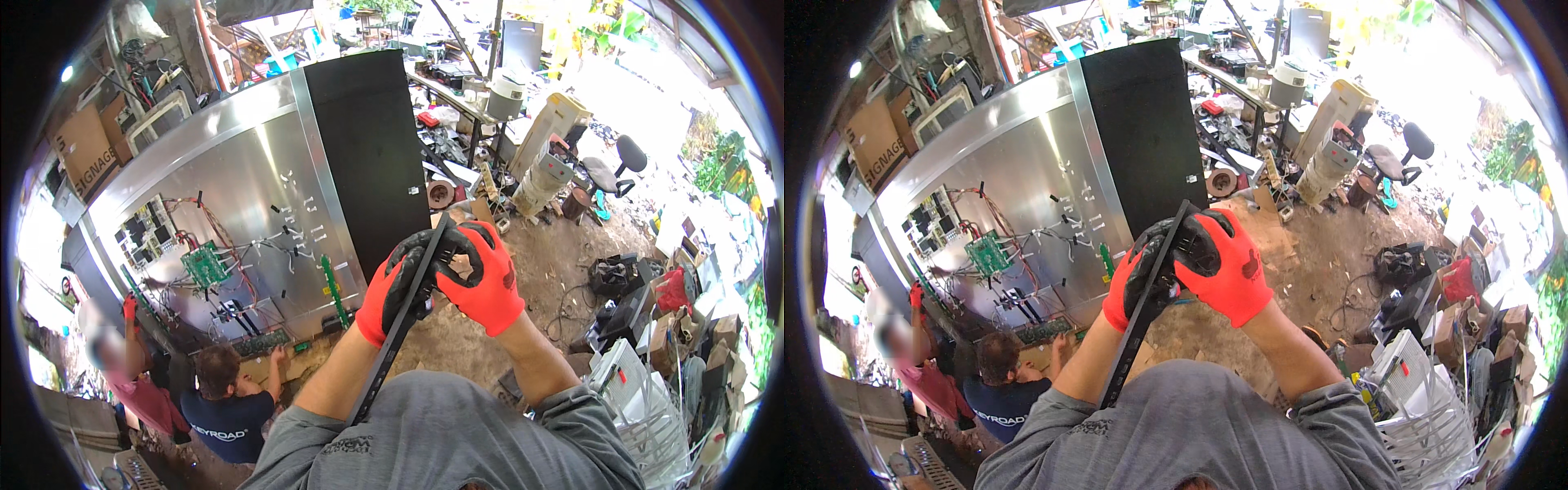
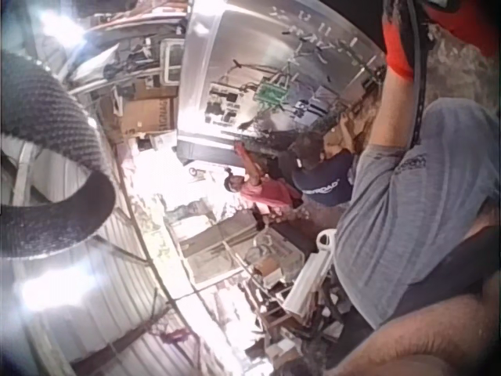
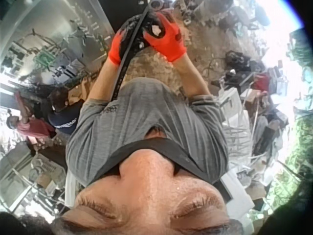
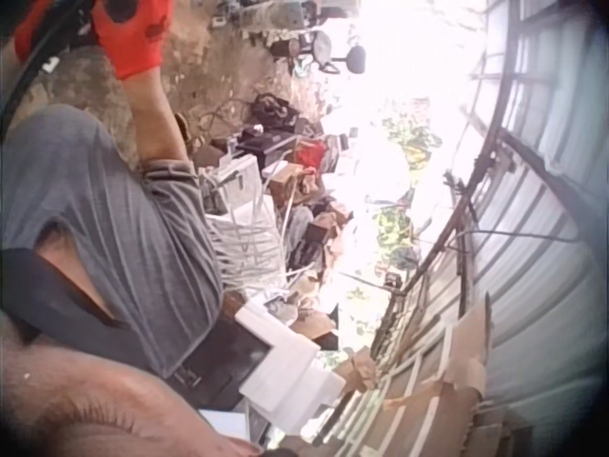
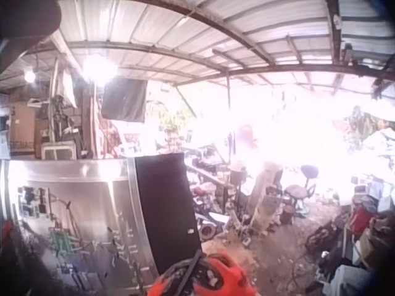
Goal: The person uses pliers to cut zip ties and remove a green circuit board from a large metal panel. They then use a screwdriver to detach a black metal bracket and place the components aside.
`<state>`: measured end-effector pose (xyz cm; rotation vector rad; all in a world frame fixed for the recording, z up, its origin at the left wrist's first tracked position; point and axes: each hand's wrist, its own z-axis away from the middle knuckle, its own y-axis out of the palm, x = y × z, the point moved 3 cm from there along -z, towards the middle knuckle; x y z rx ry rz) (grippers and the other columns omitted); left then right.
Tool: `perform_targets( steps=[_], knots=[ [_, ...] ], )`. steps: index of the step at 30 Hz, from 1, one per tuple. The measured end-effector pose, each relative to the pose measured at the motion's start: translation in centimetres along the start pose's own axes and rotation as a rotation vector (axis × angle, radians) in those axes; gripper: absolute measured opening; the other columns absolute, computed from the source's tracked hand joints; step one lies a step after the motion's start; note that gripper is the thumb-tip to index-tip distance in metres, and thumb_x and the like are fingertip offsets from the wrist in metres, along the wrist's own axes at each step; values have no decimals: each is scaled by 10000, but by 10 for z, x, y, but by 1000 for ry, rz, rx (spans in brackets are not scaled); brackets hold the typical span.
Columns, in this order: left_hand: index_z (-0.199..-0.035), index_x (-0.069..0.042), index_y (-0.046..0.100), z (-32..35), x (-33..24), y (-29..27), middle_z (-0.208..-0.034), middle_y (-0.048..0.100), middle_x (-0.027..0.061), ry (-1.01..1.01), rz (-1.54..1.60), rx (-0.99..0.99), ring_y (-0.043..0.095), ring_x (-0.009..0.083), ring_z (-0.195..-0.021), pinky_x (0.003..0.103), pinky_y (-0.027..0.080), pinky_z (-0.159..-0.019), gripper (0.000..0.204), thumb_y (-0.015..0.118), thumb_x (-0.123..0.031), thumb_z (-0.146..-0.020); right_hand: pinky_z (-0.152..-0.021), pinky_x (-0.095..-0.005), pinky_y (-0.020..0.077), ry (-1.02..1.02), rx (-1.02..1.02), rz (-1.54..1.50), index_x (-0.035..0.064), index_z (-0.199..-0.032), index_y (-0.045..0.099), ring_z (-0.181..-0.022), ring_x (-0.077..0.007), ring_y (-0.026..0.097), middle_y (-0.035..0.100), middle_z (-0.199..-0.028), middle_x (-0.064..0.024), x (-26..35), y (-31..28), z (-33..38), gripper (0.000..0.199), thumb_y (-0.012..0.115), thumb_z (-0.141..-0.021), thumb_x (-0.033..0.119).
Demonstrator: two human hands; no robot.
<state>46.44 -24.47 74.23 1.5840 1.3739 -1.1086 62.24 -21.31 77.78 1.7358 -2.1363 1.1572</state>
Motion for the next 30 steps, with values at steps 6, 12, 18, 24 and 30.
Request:
perform_targets(
  steps=[6,12,18,24,30],
  knots=[
    [-1349,-50,452,-4,10,5,-1022,631,26,73,170,-117,548,38,-684,173,420,-519,505,473,-390,-977,-830,-385,495,134,74,-51,34,-1160,571,-974,-325,609,576,-1093,-153,-17,16,5,505,744,-701,158],
    [-1350,-46,451,2,16,-7,-1063,608,31,94,-47,-21,570,57,-744,182,447,-580,517,475,-402,-974,-814,-358,503,152,33,-74,34,-1145,588,-932,-306,631,603,-1056,-134,-12,20,4,478,749,-707,139],
    [-1327,-59,461,-3,38,-3,-1034,599,37,-5,383,-48,547,73,-626,195,432,-506,469,508,-343,-957,-816,-362,504,161,0,-74,19,-1104,609,-943,-305,633,607,-1050,-138,-22,28,8,470,758,-674,136],
    [-1228,-59,512,14,59,-1,-920,600,78,-301,644,-180,543,125,-578,229,430,-463,379,557,-275,-920,-851,-348,493,263,178,-169,17,-1114,613,-992,-273,615,602,-1081,-130,-49,41,20,442,750,-703,102],
    [-1273,-58,479,50,115,-11,-953,582,90,-483,1282,-112,522,139,-671,230,418,-434,418,541,-274,-920,-897,-282,445,552,273,-457,5,-1178,602,-1017,-159,577,598,-1104,-88,-70,58,50,433,694,-756,5]
  ],
)
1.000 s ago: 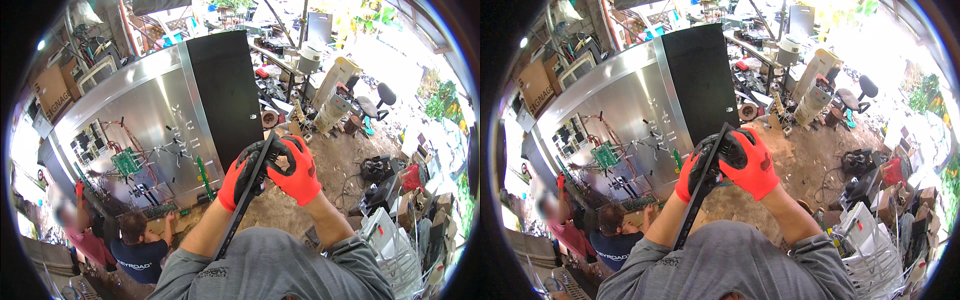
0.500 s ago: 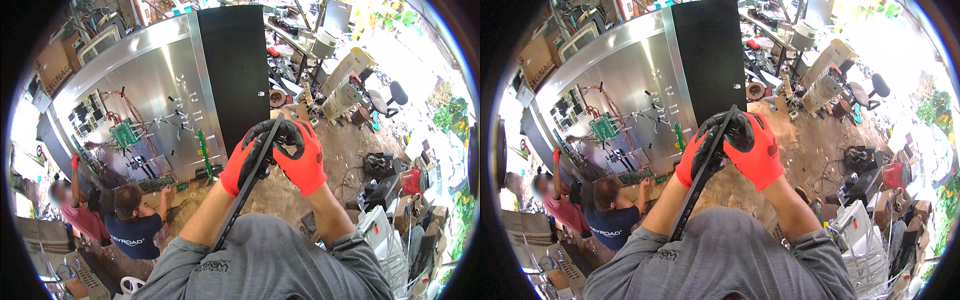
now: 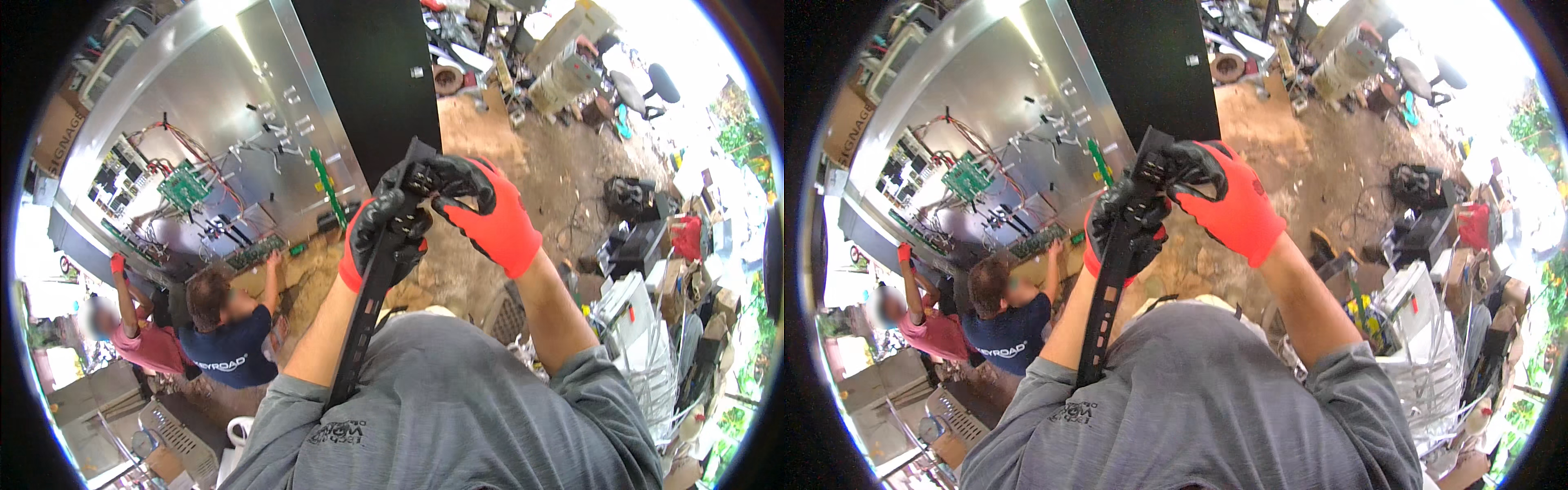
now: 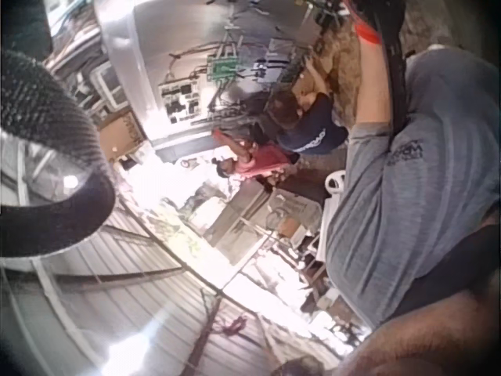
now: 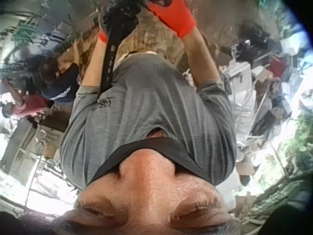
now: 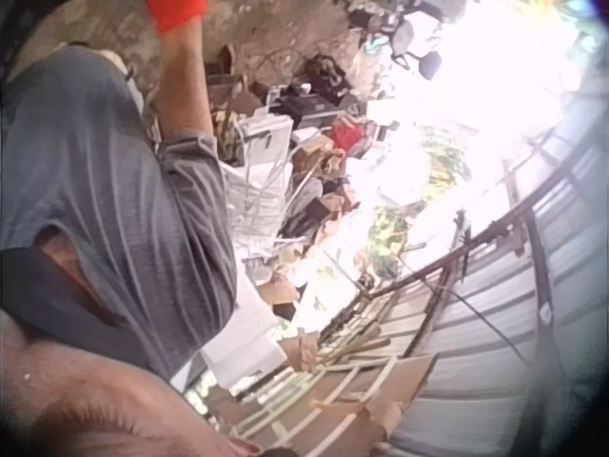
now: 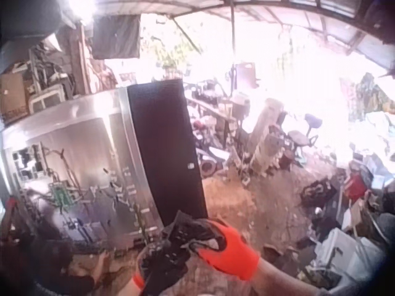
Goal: The person uses pliers to cut zip ties and remove a green circuit board from a large metal panel. They then use a screwdriver to detach a black metal bracket and place the components aside.
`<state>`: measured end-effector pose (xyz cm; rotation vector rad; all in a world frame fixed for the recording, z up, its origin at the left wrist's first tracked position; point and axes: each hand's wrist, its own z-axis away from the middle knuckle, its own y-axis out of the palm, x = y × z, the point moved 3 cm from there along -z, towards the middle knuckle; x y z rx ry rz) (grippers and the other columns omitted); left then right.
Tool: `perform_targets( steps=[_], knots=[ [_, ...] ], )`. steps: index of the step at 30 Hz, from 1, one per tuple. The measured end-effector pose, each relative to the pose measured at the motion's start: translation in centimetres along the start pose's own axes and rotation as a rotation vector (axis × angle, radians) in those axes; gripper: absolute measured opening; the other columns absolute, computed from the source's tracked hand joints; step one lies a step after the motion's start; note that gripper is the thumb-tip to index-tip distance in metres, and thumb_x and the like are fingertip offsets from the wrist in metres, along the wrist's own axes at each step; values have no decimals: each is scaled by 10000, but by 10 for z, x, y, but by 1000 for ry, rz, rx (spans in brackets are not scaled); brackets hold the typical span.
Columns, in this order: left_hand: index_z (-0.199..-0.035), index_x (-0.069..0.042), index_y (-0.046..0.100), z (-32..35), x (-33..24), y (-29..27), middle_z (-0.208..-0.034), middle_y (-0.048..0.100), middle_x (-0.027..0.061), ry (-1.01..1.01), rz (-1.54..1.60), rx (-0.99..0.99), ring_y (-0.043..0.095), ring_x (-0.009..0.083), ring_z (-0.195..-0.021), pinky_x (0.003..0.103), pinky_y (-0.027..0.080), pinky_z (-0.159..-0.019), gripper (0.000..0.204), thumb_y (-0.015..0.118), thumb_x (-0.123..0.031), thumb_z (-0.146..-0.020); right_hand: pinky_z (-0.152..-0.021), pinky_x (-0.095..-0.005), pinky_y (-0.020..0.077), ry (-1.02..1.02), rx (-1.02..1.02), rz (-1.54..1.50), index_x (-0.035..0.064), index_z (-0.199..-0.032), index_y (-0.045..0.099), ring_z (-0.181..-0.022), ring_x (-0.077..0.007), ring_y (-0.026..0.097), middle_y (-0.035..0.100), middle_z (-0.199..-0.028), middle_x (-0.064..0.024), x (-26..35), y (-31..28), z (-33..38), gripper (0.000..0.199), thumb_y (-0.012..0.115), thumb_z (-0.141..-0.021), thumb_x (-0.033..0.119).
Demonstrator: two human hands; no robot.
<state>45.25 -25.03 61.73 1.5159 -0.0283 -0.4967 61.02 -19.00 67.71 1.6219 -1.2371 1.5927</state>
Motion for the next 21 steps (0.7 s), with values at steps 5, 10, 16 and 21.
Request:
perform_targets(
  steps=[5,10,16,21],
  knots=[
    [-1276,-62,503,8,12,-19,-948,598,98,-6,278,-15,494,126,-693,219,418,-421,417,544,-281,-924,-868,-362,490,-111,-23,168,34,-1157,596,-1005,-295,616,612,-1080,-135,-32,20,6,456,743,-739,142],
    [-1266,-66,517,32,19,-89,-985,622,99,-45,153,93,617,189,-827,258,506,-495,455,450,-386,-950,-866,-379,488,-60,72,487,64,-1163,582,-998,-326,609,606,-1069,-144,-51,49,9,502,736,-733,273],
    [-1265,-74,522,54,17,-120,-1075,616,82,143,-369,-220,621,148,-822,249,529,-669,472,684,-72,-822,-817,-395,494,131,321,734,76,-1106,571,-963,-313,616,621,-1033,-127,-86,88,9,471,717,-737,330],
    [-1252,-73,528,84,11,-160,-1033,612,70,130,-176,-298,618,132,-765,210,511,-630,472,685,-46,-807,-785,-393,496,175,425,680,60,-1067,573,-935,-309,616,623,-993,-124,-100,132,2,460,729,-723,324]
  ],
)
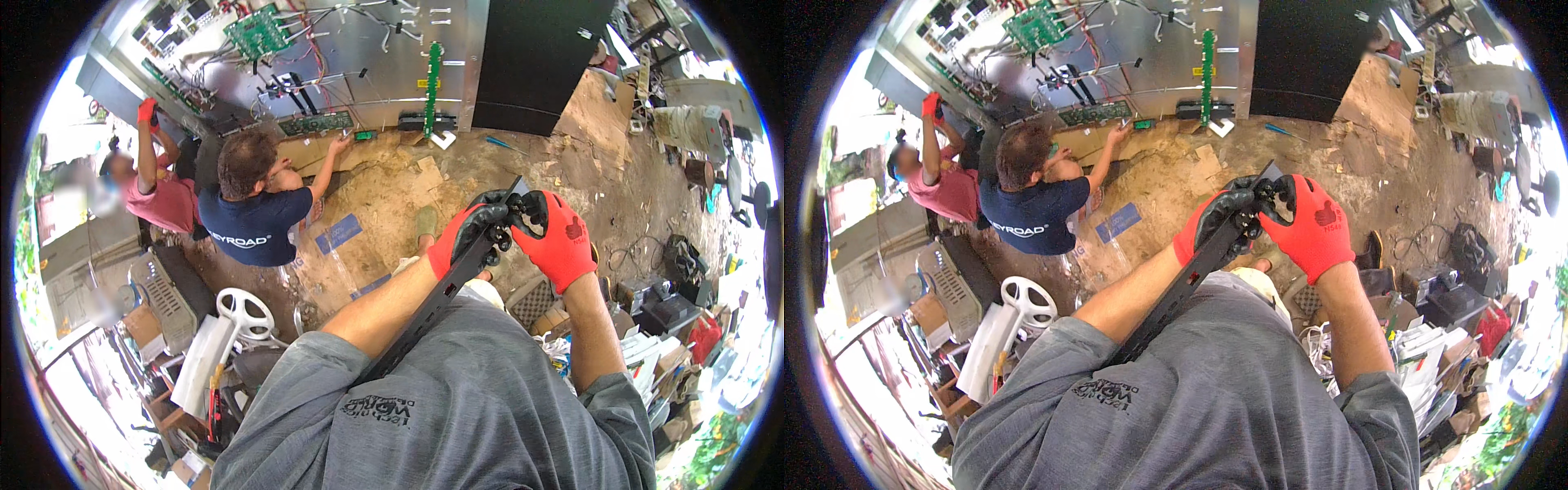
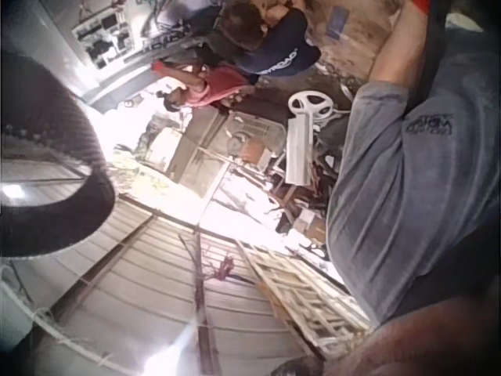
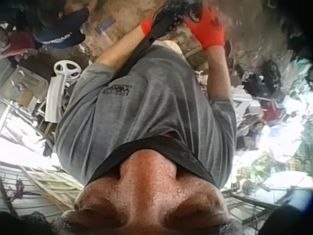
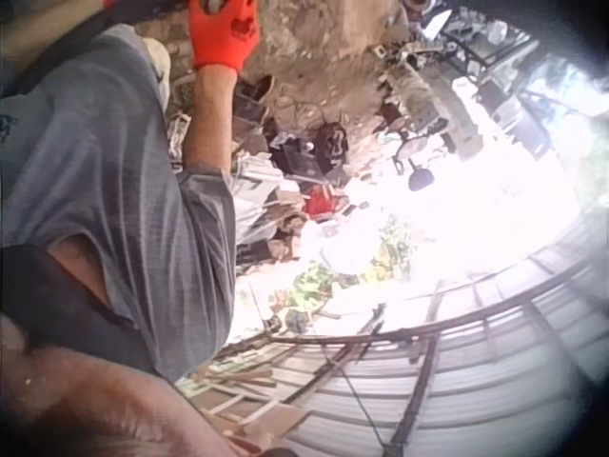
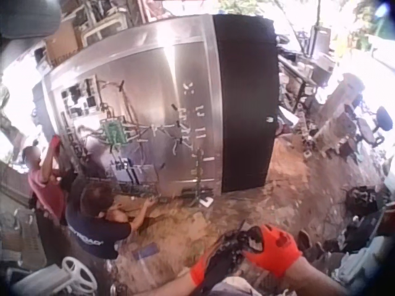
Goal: The person uses pliers to cut zip ties and remove a green circuit board from a large metal panel. They then use a screwdriver to detach a black metal bracket and place the components aside.
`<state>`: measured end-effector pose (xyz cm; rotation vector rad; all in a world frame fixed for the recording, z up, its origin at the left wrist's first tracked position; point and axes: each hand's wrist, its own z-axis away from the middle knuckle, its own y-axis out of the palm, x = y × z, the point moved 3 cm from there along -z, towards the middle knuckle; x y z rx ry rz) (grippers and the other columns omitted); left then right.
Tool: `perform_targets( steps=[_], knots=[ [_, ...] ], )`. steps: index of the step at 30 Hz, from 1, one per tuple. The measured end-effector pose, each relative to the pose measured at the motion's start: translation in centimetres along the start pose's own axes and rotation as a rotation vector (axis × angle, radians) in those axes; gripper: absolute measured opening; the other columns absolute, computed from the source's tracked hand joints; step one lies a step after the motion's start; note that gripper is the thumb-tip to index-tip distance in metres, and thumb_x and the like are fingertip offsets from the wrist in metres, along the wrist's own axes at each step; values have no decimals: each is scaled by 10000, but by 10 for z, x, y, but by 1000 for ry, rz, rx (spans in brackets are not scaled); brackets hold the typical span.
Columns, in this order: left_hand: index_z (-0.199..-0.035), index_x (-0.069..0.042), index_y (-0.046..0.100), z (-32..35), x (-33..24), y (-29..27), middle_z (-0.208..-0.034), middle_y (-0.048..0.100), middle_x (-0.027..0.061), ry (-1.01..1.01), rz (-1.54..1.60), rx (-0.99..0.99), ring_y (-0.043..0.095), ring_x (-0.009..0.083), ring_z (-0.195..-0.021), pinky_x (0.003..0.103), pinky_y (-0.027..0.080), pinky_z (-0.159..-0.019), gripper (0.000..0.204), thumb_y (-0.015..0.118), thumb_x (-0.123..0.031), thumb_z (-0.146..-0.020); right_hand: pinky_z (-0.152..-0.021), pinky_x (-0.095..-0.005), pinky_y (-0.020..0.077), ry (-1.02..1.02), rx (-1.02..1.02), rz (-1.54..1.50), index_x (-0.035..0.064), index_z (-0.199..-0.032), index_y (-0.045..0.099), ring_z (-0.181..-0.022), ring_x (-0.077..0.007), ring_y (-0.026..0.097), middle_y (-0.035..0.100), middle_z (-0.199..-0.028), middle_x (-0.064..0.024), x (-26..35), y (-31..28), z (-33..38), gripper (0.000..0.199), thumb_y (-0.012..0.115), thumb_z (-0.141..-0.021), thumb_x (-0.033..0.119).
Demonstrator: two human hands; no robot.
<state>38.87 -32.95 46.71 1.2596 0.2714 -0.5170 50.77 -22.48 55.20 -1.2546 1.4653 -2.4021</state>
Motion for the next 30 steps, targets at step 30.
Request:
perform_targets(
  steps=[30],
  knots=[
    [-1324,-43,459,-14,-65,2,-839,608,89,-65,221,-26,570,131,-606,251,454,-488,457,532,-284,-942,-811,-415,485,-34,-20,-137,72,-1068,600,-951,-342,594,609,-1004,-123,29,-10,-53,440,753,-701,260]
  ],
)
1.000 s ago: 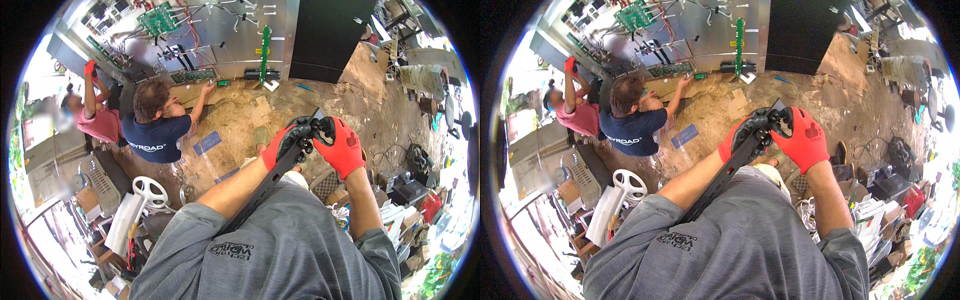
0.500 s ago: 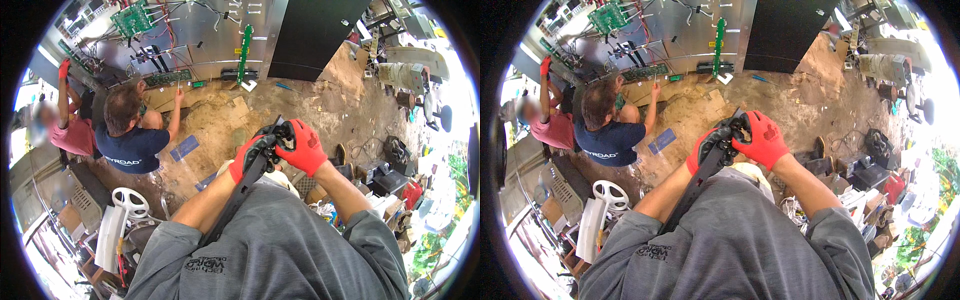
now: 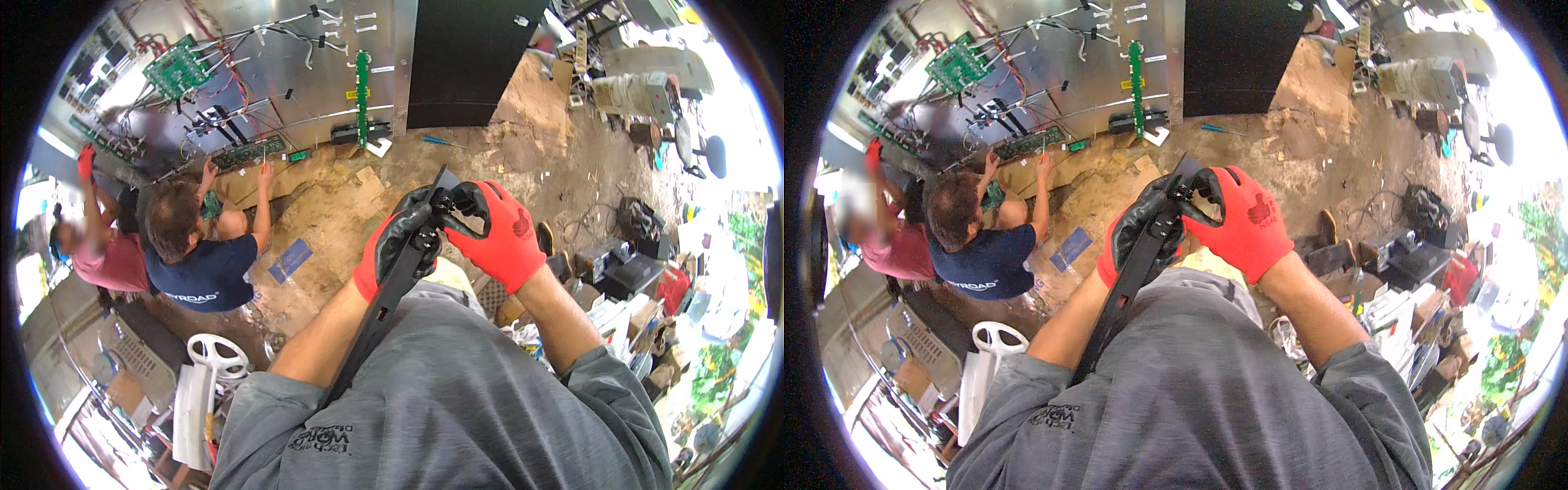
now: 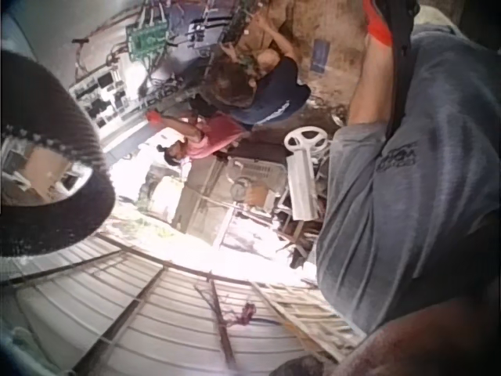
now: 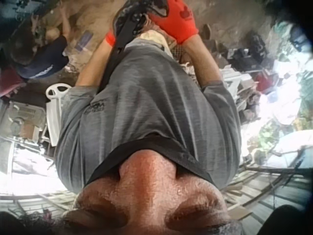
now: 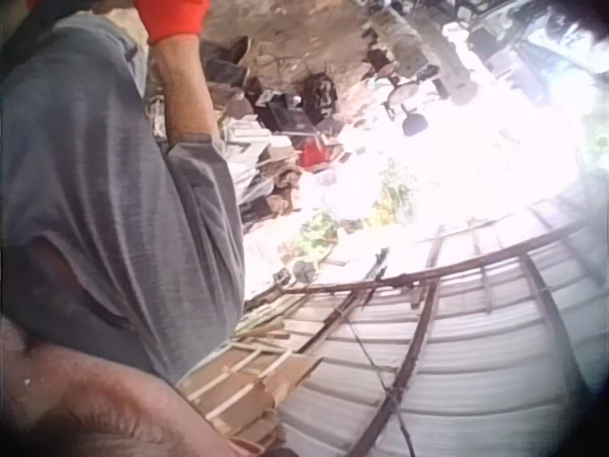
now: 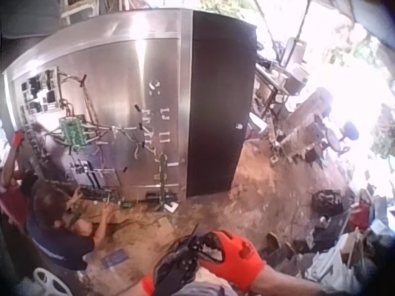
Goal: The person uses pliers to cut zip ties and remove a green circuit board from a large metal panel. They then use a screwdriver to detach a black metal bracket and place the components aside.
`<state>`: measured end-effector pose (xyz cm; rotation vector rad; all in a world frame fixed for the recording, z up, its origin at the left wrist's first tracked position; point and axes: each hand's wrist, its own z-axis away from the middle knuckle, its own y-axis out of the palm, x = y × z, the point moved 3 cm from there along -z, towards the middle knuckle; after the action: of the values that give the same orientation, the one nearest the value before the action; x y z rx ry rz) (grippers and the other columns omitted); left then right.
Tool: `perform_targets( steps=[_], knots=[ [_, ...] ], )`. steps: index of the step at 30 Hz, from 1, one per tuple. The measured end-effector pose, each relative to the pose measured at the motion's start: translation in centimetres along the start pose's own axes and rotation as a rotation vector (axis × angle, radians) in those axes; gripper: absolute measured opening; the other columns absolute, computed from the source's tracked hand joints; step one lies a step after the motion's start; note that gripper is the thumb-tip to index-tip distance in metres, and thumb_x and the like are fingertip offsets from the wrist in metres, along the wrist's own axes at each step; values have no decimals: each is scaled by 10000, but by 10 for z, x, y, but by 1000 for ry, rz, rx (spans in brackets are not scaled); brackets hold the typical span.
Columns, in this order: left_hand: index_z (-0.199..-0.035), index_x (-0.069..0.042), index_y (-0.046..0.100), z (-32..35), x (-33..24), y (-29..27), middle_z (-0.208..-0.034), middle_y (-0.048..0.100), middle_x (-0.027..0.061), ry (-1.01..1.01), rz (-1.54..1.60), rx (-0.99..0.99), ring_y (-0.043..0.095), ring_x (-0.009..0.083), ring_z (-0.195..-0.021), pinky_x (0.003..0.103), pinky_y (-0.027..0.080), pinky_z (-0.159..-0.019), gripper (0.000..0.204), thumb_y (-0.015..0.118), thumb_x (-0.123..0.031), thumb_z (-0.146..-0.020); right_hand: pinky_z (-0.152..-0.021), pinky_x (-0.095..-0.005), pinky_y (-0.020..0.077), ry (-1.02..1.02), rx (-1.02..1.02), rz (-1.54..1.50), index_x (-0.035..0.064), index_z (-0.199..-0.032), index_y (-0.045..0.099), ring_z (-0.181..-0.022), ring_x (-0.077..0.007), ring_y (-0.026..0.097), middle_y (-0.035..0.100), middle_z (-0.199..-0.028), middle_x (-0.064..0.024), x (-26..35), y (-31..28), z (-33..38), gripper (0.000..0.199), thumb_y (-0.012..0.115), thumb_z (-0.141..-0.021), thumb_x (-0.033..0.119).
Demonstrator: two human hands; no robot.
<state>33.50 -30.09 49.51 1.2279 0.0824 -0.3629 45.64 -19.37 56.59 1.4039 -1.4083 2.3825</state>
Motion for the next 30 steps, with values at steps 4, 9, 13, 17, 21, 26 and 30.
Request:
perform_targets(
  steps=[4,9,13,17,21,26,30],
  knots=[
    [-1360,-21,423,-1,-10,25,-993,618,82,429,-927,37,586,107,-683,239,474,-541,498,579,-130,-900,-780,-388,492,-222,-44,31,49,-1021,609,-894,-314,608,613,-943,-128,-5,-15,-11,418,762,-668,213],
    [-1345,-13,433,-14,14,10,-998,615,59,158,-337,-29,579,95,-693,223,467,-545,474,573,-98,-900,-814,-429,470,-256,25,-29,79,-1011,595,-941,-350,578,592,-947,-142,-29,-9,-21,422,741,-675,289],
    [-1310,-38,464,-28,16,20,-843,602,30,48,-332,-84,562,97,-637,227,458,-519,423,567,-158,-918,-832,-432,467,-221,68,-26,73,-1015,587,-952,-354,573,590,-970,-144,-51,-9,-20,434,733,-687,318],
    [-1313,-73,472,-38,25,17,-792,575,29,-59,-54,-51,540,110,-600,251,465,-521,414,528,-256,-945,-853,-434,463,-216,103,10,59,-1037,583,-982,-359,564,585,-1006,-153,-63,-15,-22,470,730,-698,350],
    [-1310,-100,453,-39,29,20,-736,540,27,-6,-431,-286,509,119,-547,258,424,-467,418,508,-315,-956,-884,-437,456,-208,128,45,50,-1074,578,-1024,-369,554,581,-1060,-171,-74,-10,-20,498,727,-714,361],
    [-1281,-120,473,-39,34,10,-738,535,47,-135,-172,-301,477,118,-548,251,390,-476,363,505,-284,-959,-911,-444,450,-111,289,-33,51,-1108,575,-1048,-378,550,580,-1120,-184,-82,-7,-22,516,722,-729,369],
    [-1333,-147,416,-40,37,10,-761,551,54,-172,-109,-304,447,117,-522,253,379,-473,404,479,-308,-968,-745,-411,482,-268,90,-29,32,-1006,594,-872,-357,584,597,-955,-153,-83,-7,-22,380,746,-705,208]
  ],
)
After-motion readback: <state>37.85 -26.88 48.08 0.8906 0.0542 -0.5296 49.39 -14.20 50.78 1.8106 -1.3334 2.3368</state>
